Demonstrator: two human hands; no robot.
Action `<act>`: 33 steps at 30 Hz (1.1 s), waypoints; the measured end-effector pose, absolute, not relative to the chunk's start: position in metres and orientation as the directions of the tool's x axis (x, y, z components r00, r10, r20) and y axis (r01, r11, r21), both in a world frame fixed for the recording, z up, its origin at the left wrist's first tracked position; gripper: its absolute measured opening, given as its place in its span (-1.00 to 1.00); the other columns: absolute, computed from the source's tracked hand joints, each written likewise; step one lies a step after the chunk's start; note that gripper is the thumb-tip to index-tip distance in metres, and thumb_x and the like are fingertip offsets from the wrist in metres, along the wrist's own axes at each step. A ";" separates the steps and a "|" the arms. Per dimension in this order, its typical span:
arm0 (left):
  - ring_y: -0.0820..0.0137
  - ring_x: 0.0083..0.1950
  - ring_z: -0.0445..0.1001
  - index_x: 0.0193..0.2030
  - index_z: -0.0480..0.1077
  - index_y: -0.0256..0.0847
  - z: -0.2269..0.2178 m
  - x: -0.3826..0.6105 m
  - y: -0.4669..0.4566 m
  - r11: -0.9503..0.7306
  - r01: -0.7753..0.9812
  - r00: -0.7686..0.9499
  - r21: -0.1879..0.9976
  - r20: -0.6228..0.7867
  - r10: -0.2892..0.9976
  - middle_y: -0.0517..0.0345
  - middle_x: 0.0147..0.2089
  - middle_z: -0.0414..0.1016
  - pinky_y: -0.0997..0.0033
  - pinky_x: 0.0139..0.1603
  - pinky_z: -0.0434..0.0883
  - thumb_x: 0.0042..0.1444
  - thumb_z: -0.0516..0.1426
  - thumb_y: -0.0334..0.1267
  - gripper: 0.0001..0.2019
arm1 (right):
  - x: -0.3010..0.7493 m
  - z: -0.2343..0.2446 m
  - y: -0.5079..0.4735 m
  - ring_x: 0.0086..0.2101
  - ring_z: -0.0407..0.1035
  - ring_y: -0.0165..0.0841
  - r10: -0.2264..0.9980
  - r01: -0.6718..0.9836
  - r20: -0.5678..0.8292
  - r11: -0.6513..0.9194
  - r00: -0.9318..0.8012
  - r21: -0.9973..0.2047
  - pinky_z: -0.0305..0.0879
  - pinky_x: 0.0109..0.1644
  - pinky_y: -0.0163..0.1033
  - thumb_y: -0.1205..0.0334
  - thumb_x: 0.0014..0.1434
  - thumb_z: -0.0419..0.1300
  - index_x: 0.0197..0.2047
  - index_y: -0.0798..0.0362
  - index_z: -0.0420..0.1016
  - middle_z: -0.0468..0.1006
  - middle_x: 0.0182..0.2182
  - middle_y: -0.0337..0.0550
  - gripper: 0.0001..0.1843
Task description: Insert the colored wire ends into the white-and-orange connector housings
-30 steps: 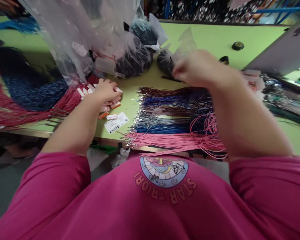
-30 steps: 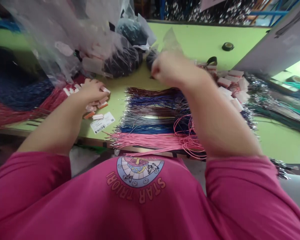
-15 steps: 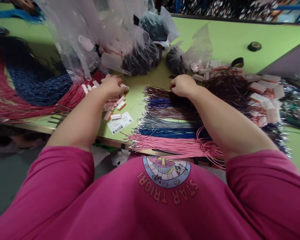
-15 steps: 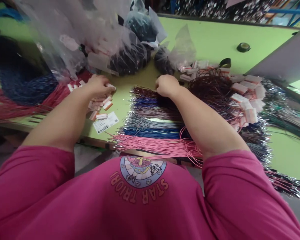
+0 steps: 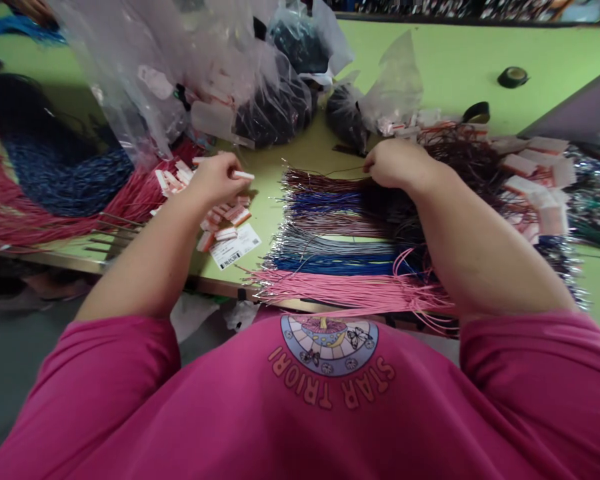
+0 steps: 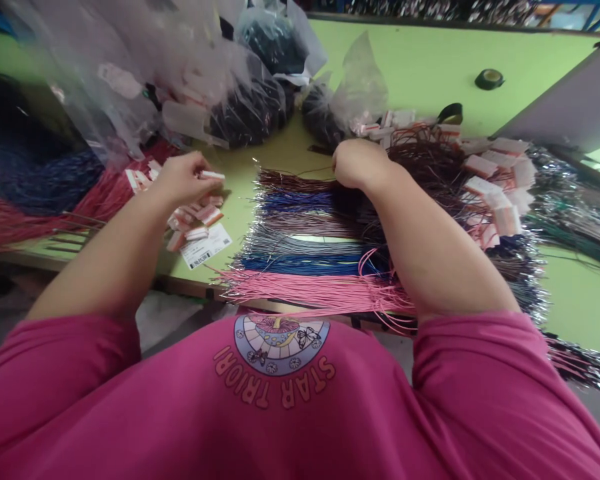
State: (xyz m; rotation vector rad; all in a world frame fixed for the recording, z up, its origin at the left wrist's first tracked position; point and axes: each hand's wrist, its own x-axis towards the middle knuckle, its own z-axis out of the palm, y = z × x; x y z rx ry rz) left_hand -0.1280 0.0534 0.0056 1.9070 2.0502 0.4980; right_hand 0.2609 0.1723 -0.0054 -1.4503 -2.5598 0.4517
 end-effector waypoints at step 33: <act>0.39 -0.26 0.55 -0.21 0.42 -0.14 -0.022 0.002 0.015 0.140 -0.026 0.244 0.990 -0.130 0.961 0.17 -0.26 0.56 0.32 -0.22 0.48 -0.09 0.48 -0.12 -0.59 | 0.225 0.013 0.059 -0.19 0.49 -0.21 0.721 0.524 0.270 0.664 -0.639 -0.534 0.26 -0.08 -0.13 0.15 0.33 0.07 -0.11 -0.05 0.71 0.69 -0.20 -0.10 -0.65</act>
